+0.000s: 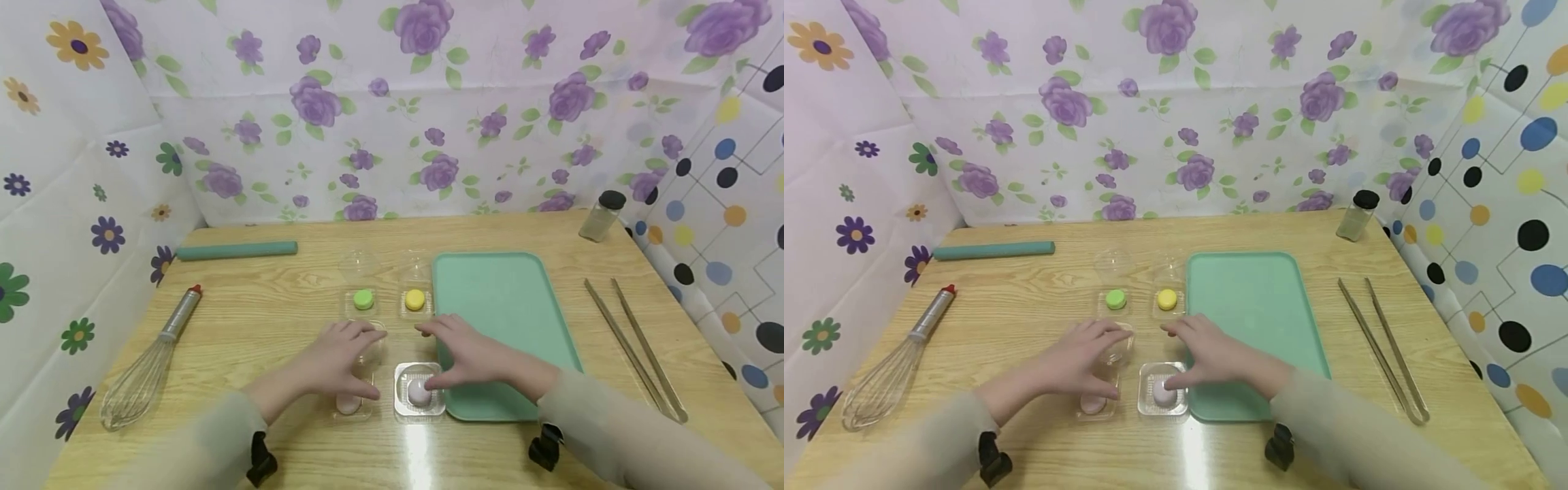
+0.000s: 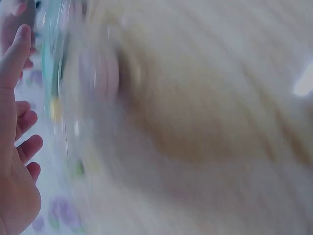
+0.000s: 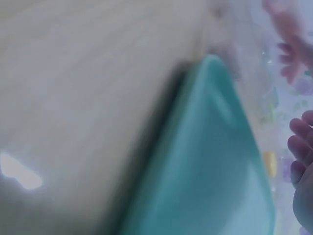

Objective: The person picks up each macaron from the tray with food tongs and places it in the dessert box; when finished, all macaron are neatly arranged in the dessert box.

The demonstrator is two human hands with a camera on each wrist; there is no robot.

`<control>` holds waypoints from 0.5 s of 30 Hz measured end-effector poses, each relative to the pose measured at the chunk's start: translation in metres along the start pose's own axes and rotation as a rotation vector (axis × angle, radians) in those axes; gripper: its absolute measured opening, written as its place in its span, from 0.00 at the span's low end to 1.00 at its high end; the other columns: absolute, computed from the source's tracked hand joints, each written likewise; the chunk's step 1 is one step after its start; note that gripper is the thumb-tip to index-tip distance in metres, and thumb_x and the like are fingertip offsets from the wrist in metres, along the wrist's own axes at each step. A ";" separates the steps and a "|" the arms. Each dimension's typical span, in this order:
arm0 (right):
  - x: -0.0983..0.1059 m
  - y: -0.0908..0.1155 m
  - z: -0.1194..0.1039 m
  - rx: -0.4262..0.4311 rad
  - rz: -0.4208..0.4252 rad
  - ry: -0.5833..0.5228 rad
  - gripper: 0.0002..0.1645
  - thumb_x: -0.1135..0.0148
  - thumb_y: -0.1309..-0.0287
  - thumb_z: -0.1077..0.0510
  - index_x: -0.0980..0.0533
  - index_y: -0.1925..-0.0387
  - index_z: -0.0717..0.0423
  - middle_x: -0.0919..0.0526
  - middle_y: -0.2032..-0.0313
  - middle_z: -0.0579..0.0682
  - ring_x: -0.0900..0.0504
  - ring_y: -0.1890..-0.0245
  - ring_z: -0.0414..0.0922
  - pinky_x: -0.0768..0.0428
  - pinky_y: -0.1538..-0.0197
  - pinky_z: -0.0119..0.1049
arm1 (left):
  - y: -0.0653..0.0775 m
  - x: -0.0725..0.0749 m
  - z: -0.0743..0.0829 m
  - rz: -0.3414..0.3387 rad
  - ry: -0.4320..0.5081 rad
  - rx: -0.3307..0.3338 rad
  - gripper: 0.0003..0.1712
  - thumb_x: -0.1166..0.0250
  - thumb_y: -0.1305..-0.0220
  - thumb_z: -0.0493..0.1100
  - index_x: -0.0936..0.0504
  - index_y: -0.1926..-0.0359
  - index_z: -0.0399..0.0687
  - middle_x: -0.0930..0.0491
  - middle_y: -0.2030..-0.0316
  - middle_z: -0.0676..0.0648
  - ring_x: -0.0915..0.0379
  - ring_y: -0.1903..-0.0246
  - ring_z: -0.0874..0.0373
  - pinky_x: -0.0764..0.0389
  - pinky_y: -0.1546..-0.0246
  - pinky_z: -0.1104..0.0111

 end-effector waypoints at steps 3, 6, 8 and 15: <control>0.002 -0.015 -0.003 -0.021 0.003 -0.029 0.55 0.32 0.56 0.34 0.39 0.34 0.60 0.29 0.46 0.51 0.35 0.43 0.49 0.32 0.43 0.47 | 0.008 0.011 -0.021 0.037 -0.003 0.029 0.55 0.30 0.60 0.68 0.35 0.34 0.45 0.33 0.40 0.44 0.39 0.42 0.46 0.41 0.41 0.48; -0.002 -0.029 -0.002 -0.059 -0.025 -0.036 0.54 0.32 0.55 0.35 0.40 0.34 0.60 0.28 0.46 0.51 0.34 0.43 0.49 0.33 0.43 0.46 | 0.014 0.020 -0.040 0.067 0.003 0.045 0.53 0.28 0.59 0.65 0.34 0.35 0.43 0.32 0.41 0.41 0.38 0.43 0.44 0.41 0.41 0.46; -0.007 -0.038 -0.001 -0.080 -0.051 -0.022 0.54 0.32 0.55 0.36 0.40 0.34 0.60 0.27 0.46 0.50 0.33 0.43 0.49 0.33 0.42 0.44 | 0.017 0.024 -0.052 0.072 0.017 0.057 0.51 0.27 0.57 0.62 0.34 0.35 0.42 0.32 0.41 0.40 0.37 0.43 0.43 0.40 0.41 0.46; -0.019 -0.063 -0.005 -0.105 -0.124 -0.007 0.53 0.33 0.53 0.37 0.41 0.34 0.63 0.26 0.46 0.53 0.31 0.44 0.48 0.32 0.42 0.41 | 0.022 0.027 -0.075 0.039 0.010 0.063 0.46 0.26 0.54 0.54 0.32 0.36 0.41 0.31 0.41 0.40 0.37 0.43 0.39 0.40 0.43 0.42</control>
Point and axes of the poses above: each hand's wrist, its own y-axis away from the middle knuckle, its own x-axis out of the back of the hand, z = x × y, the point moved 8 cm from there along -y, towards the middle knuckle
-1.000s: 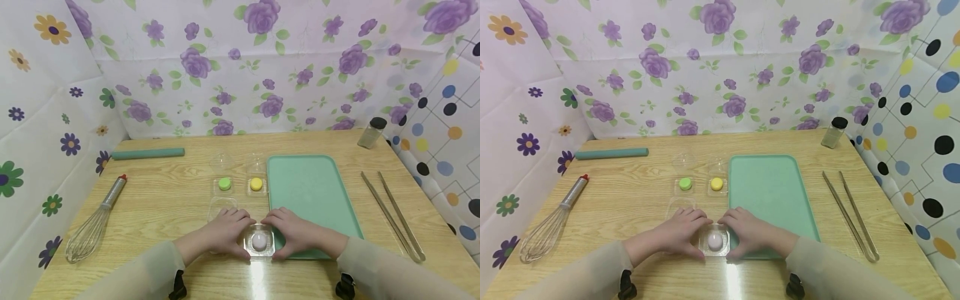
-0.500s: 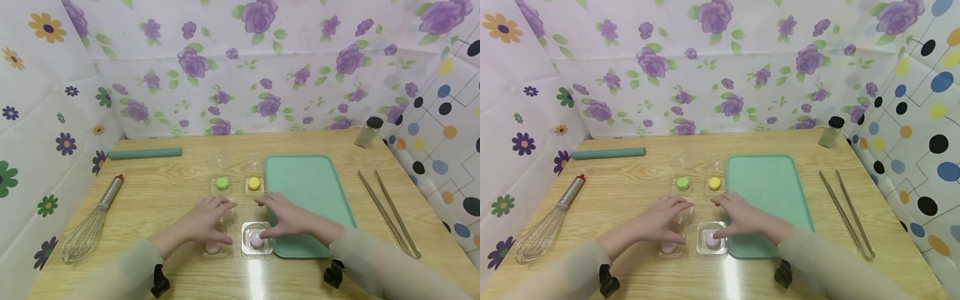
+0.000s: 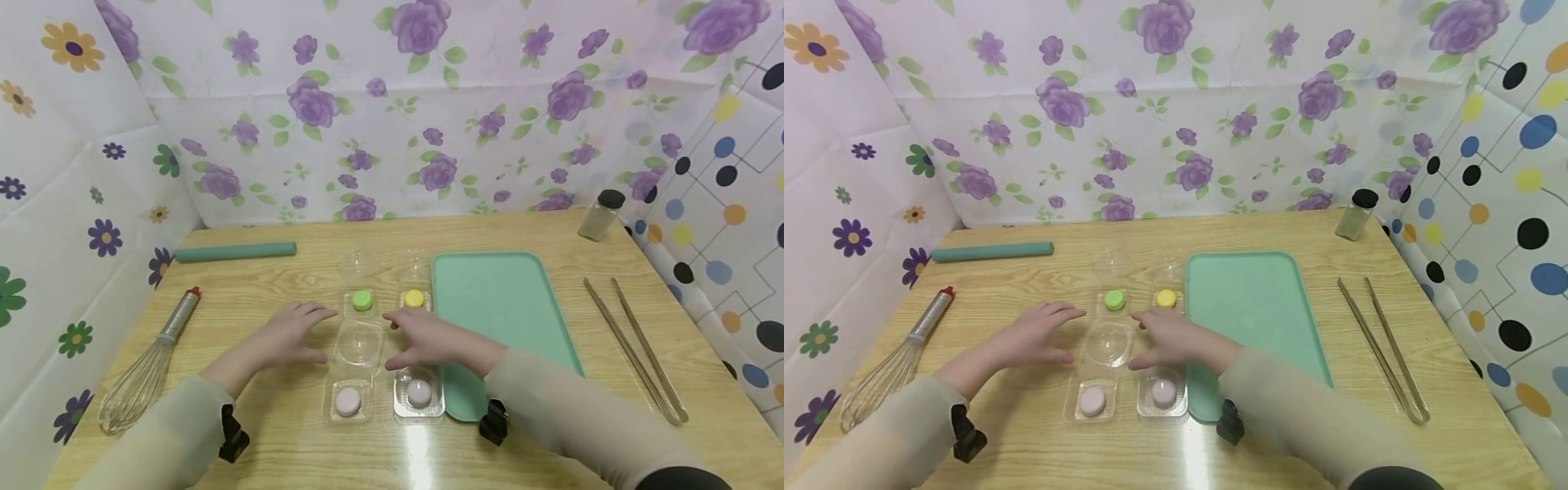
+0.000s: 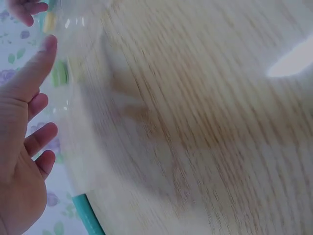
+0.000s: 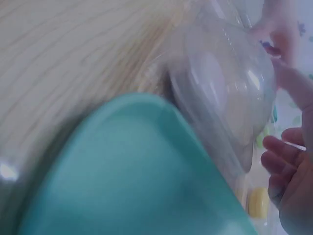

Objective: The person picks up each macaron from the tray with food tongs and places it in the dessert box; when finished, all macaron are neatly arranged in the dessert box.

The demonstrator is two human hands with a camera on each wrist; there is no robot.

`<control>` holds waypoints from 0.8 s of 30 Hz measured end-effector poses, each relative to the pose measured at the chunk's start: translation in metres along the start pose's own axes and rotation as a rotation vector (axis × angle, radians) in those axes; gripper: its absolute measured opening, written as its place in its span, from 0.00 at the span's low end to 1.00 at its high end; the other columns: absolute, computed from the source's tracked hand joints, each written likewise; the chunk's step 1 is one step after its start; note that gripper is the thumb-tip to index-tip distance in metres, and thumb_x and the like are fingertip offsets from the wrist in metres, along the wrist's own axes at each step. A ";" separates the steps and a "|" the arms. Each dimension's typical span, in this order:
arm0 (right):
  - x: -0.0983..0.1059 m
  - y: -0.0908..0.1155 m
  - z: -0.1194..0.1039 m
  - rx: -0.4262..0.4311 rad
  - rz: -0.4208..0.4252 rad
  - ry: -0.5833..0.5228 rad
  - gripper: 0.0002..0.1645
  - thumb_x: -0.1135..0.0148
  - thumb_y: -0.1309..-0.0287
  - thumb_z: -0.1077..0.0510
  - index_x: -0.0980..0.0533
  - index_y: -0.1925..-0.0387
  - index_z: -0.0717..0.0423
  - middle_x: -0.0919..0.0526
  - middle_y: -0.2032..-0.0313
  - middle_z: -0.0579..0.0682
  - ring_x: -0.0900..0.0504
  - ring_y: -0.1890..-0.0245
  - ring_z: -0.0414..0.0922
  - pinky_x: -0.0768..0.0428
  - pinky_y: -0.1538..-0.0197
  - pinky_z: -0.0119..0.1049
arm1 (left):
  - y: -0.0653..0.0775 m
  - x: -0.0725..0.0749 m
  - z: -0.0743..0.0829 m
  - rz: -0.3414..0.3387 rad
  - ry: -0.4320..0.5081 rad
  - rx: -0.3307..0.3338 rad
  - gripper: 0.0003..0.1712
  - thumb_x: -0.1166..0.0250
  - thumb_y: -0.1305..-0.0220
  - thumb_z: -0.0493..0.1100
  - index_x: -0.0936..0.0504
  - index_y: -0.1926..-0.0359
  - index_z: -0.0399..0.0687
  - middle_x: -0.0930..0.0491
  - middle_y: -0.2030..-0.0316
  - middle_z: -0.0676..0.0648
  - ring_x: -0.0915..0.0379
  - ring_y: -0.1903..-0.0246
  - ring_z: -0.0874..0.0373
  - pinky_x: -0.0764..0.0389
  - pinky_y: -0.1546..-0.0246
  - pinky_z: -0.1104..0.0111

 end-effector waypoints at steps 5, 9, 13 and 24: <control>-0.008 -0.012 -0.003 -0.020 -0.038 0.063 0.53 0.33 0.53 0.35 0.40 0.34 0.63 0.27 0.46 0.53 0.31 0.44 0.49 0.32 0.41 0.42 | -0.002 -0.006 -0.005 -0.025 0.001 0.006 0.45 0.27 0.54 0.54 0.33 0.36 0.43 0.31 0.41 0.41 0.37 0.42 0.40 0.42 0.42 0.43; -0.012 -0.017 -0.004 -0.047 -0.054 0.099 0.52 0.34 0.52 0.36 0.39 0.34 0.62 0.29 0.44 0.55 0.30 0.44 0.50 0.31 0.42 0.43 | -0.005 -0.012 -0.006 -0.044 0.017 0.022 0.45 0.28 0.53 0.56 0.33 0.36 0.45 0.31 0.40 0.42 0.38 0.41 0.40 0.44 0.40 0.43; -0.011 -0.020 -0.006 -0.072 -0.036 0.080 0.52 0.33 0.52 0.38 0.40 0.34 0.62 0.32 0.43 0.57 0.31 0.44 0.51 0.30 0.43 0.42 | -0.008 -0.015 -0.005 -0.046 0.034 0.029 0.45 0.28 0.53 0.56 0.32 0.36 0.45 0.31 0.40 0.42 0.39 0.40 0.41 0.46 0.39 0.43; 0.002 -0.018 -0.009 -0.057 0.049 -0.012 0.56 0.28 0.57 0.42 0.43 0.33 0.62 0.37 0.42 0.57 0.33 0.44 0.50 0.29 0.44 0.42 | -0.009 -0.001 0.005 0.003 0.119 0.049 0.42 0.27 0.52 0.53 0.32 0.36 0.46 0.31 0.40 0.44 0.40 0.39 0.42 0.44 0.40 0.43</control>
Point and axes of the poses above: each hand's wrist, its own y-axis away from the middle knuckle, its own x-axis out of the back of the hand, z = x × y, the point moved 8 cm from there along -y, towards the middle knuckle
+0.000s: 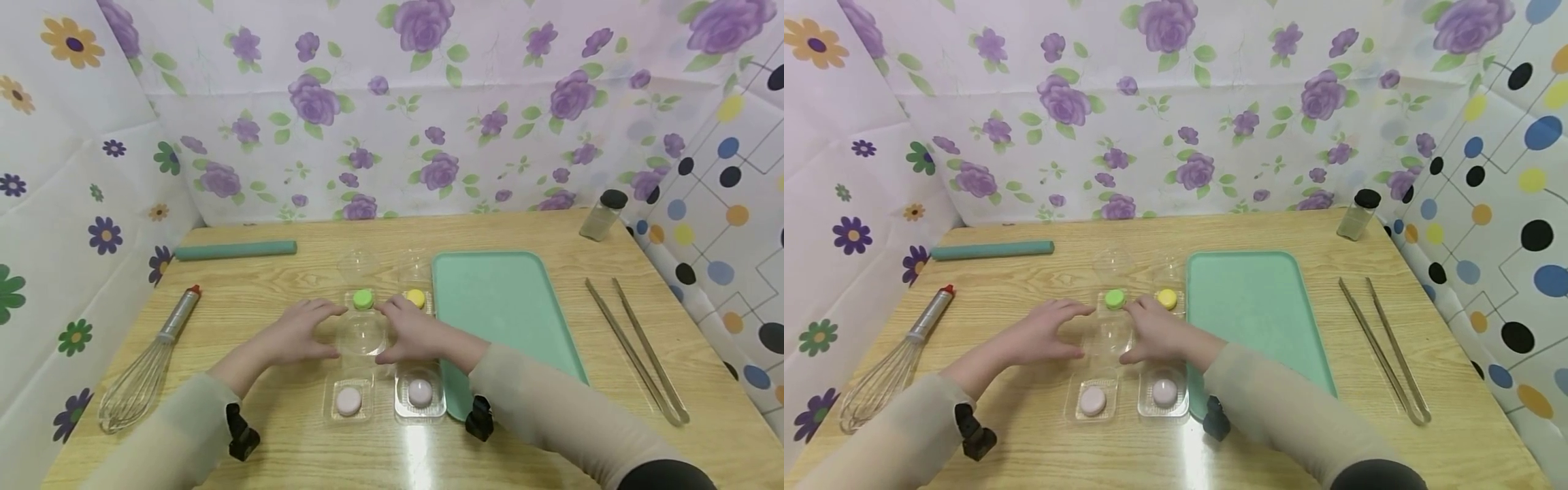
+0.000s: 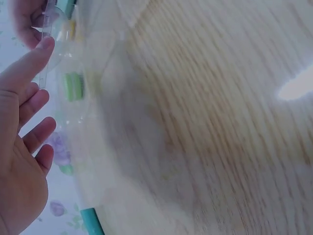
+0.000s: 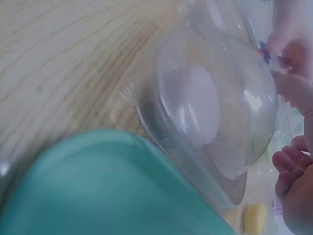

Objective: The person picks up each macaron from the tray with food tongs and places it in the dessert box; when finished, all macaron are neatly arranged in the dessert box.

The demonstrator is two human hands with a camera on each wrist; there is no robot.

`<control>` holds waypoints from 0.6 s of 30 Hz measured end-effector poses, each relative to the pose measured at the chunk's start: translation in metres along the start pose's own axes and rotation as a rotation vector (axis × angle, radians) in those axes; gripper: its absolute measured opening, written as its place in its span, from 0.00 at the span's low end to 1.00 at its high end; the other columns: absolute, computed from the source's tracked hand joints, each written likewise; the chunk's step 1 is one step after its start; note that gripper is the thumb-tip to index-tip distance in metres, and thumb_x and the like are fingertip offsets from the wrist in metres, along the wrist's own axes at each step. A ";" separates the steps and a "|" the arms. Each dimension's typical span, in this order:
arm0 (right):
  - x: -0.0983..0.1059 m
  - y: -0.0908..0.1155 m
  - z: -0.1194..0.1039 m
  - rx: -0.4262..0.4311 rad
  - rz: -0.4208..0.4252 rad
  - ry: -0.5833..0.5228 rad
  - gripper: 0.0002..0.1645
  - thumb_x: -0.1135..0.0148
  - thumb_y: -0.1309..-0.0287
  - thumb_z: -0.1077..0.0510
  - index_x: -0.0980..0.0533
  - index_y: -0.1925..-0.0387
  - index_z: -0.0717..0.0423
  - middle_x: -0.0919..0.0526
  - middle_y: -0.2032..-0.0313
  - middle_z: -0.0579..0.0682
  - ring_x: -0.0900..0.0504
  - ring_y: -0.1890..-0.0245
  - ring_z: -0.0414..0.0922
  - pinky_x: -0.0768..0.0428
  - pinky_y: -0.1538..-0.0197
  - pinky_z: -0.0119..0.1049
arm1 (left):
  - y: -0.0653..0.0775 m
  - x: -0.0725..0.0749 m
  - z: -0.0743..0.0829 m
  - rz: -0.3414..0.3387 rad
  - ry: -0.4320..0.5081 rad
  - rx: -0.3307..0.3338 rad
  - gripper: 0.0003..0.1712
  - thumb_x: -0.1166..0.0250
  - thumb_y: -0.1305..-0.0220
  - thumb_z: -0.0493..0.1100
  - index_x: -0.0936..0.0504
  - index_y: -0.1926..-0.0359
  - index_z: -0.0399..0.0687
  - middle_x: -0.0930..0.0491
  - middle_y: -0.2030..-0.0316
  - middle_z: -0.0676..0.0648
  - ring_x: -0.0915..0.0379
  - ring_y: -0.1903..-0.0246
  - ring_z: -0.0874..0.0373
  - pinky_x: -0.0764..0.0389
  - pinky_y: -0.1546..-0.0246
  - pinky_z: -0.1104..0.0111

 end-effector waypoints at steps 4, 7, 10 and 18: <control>0.005 0.003 -0.002 0.017 0.015 -0.026 0.54 0.28 0.57 0.44 0.42 0.34 0.61 0.36 0.43 0.56 0.33 0.45 0.49 0.29 0.44 0.42 | 0.002 0.003 0.006 0.014 0.044 0.010 0.46 0.26 0.55 0.54 0.33 0.35 0.46 0.31 0.40 0.44 0.41 0.39 0.43 0.45 0.40 0.43; 0.011 0.005 -0.005 0.046 0.041 -0.025 0.53 0.27 0.58 0.44 0.41 0.35 0.61 0.36 0.43 0.55 0.32 0.46 0.47 0.29 0.44 0.41 | 0.002 0.003 0.012 0.052 0.049 -0.004 0.51 0.24 0.59 0.56 0.35 0.35 0.45 0.32 0.41 0.43 0.40 0.41 0.44 0.44 0.41 0.44; 0.013 0.006 -0.009 0.085 0.063 -0.007 0.53 0.27 0.58 0.43 0.41 0.35 0.61 0.36 0.43 0.54 0.32 0.47 0.47 0.28 0.45 0.40 | 0.003 0.004 0.017 0.105 0.029 -0.029 0.54 0.23 0.61 0.57 0.37 0.34 0.43 0.34 0.43 0.42 0.40 0.43 0.44 0.42 0.42 0.44; 0.016 0.009 -0.007 0.094 0.059 -0.192 0.53 0.30 0.52 0.44 0.46 0.32 0.58 0.33 0.45 0.54 0.29 0.53 0.47 0.26 0.53 0.37 | 0.005 0.011 0.022 0.235 -0.050 -0.068 0.53 0.21 0.65 0.55 0.35 0.38 0.44 0.35 0.43 0.40 0.40 0.43 0.44 0.39 0.44 0.44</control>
Point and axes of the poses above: each hand's wrist, its own y-axis away from the middle knuckle, its own x-axis out of the back of the hand, z = x × y, the point moved 8 cm from there along -y, towards the middle knuckle
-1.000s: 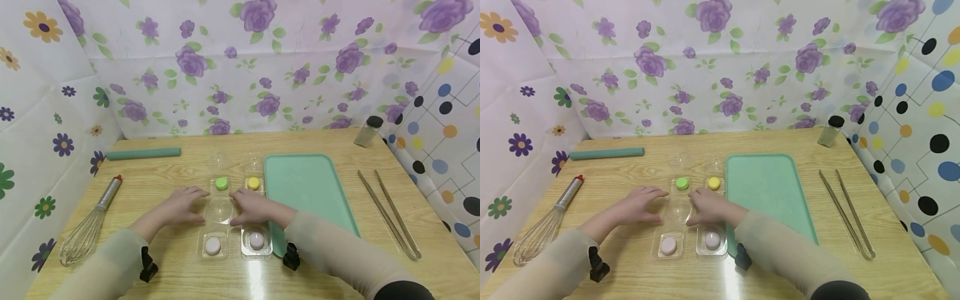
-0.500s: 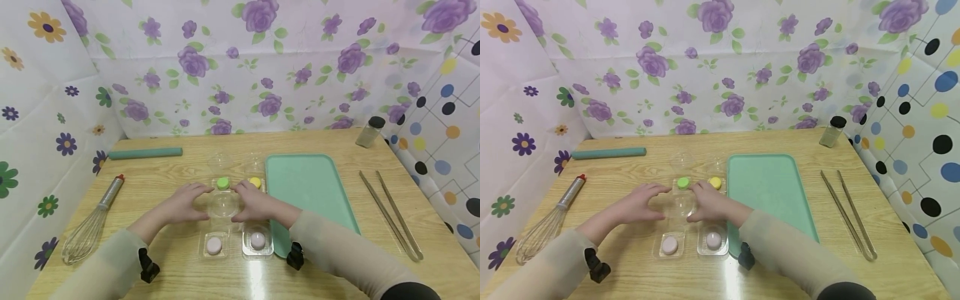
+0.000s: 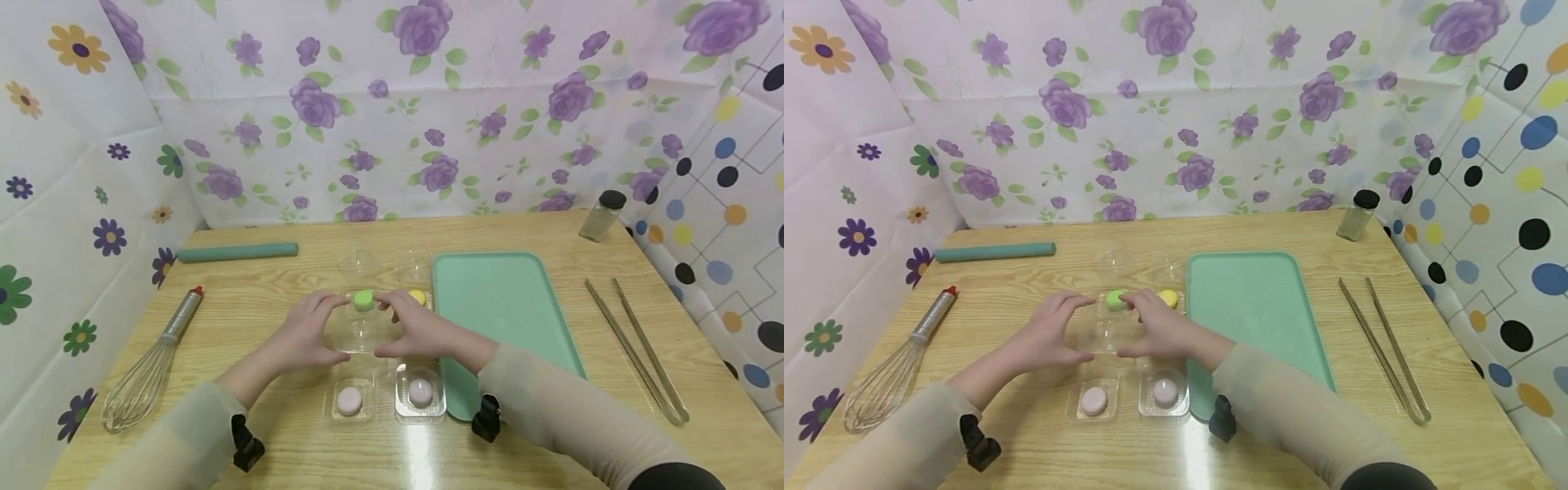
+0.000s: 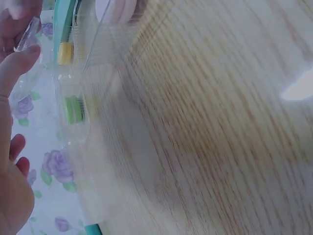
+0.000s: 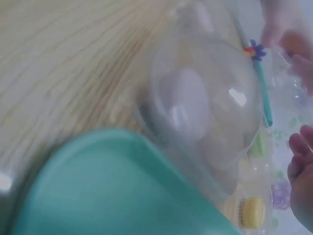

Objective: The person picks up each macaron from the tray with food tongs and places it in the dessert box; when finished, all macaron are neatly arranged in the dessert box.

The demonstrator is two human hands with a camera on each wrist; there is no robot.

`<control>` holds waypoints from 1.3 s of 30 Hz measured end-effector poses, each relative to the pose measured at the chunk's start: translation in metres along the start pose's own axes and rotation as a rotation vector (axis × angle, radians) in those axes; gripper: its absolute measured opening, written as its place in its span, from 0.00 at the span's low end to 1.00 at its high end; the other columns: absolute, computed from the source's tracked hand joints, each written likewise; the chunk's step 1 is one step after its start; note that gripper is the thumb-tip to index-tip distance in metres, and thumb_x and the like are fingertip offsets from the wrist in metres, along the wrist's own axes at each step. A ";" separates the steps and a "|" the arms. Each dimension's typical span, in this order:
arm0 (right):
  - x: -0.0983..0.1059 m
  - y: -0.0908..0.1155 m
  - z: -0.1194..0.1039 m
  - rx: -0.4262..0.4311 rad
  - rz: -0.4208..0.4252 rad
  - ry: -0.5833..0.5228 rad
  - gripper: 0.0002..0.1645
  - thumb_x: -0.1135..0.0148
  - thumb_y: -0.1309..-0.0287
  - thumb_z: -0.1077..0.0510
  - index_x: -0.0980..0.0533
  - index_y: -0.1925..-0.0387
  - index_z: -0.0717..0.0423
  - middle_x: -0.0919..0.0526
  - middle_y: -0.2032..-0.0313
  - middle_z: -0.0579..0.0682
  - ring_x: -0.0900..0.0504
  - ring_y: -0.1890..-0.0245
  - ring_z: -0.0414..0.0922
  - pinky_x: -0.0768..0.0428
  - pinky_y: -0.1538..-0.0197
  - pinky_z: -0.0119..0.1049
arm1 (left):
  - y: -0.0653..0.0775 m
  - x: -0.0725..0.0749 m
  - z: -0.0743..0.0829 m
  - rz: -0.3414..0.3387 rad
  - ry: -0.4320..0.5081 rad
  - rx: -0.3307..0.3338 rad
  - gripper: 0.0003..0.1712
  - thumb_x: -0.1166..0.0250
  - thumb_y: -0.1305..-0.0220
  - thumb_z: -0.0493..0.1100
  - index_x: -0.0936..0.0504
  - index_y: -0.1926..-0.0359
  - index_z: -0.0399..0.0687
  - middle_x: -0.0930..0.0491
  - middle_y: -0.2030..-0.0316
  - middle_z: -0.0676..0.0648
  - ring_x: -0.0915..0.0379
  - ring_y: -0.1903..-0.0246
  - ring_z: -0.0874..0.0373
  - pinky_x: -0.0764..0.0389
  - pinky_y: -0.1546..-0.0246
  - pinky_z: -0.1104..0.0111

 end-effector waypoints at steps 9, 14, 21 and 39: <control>-0.002 0.000 0.008 -0.107 -0.062 -0.470 0.35 0.41 0.39 0.48 0.40 0.36 0.56 0.22 0.55 0.52 0.24 0.57 0.44 0.25 0.54 0.40 | 0.004 0.014 0.008 0.147 -0.077 -0.101 0.53 0.20 0.68 0.54 0.35 0.40 0.41 0.35 0.46 0.39 0.38 0.48 0.43 0.37 0.48 0.46; -0.011 -0.001 0.009 -0.190 -0.125 -0.748 0.34 0.57 0.33 0.39 0.41 0.38 0.59 0.21 0.58 0.56 0.23 0.61 0.48 0.29 0.61 0.38 | 0.005 0.022 0.017 0.283 -0.124 -0.216 0.54 0.20 0.73 0.53 0.34 0.42 0.41 0.35 0.49 0.40 0.37 0.53 0.46 0.35 0.53 0.52; -0.025 -0.001 0.010 -0.319 -0.206 -1.020 0.47 0.67 0.38 0.27 0.45 0.35 0.59 0.19 0.65 0.58 0.21 0.67 0.47 0.28 0.64 0.34 | 0.009 0.026 0.029 0.416 -0.172 -0.362 0.55 0.19 0.78 0.52 0.33 0.43 0.40 0.35 0.51 0.41 0.37 0.57 0.48 0.35 0.58 0.55; -0.019 0.000 0.009 -0.233 -0.135 -0.887 0.33 0.53 0.37 0.45 0.44 0.36 0.55 0.28 0.64 0.52 0.31 0.68 0.43 0.33 0.65 0.33 | 0.009 0.023 0.031 0.316 -0.166 -0.330 0.60 0.23 0.75 0.62 0.39 0.41 0.41 0.38 0.46 0.41 0.40 0.52 0.48 0.37 0.51 0.54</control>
Point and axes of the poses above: each hand's wrist, its own y-axis away from the middle knuckle, its own x-axis out of the back of the hand, z = x × y, the point moved 8 cm from there along -y, towards the middle knuckle
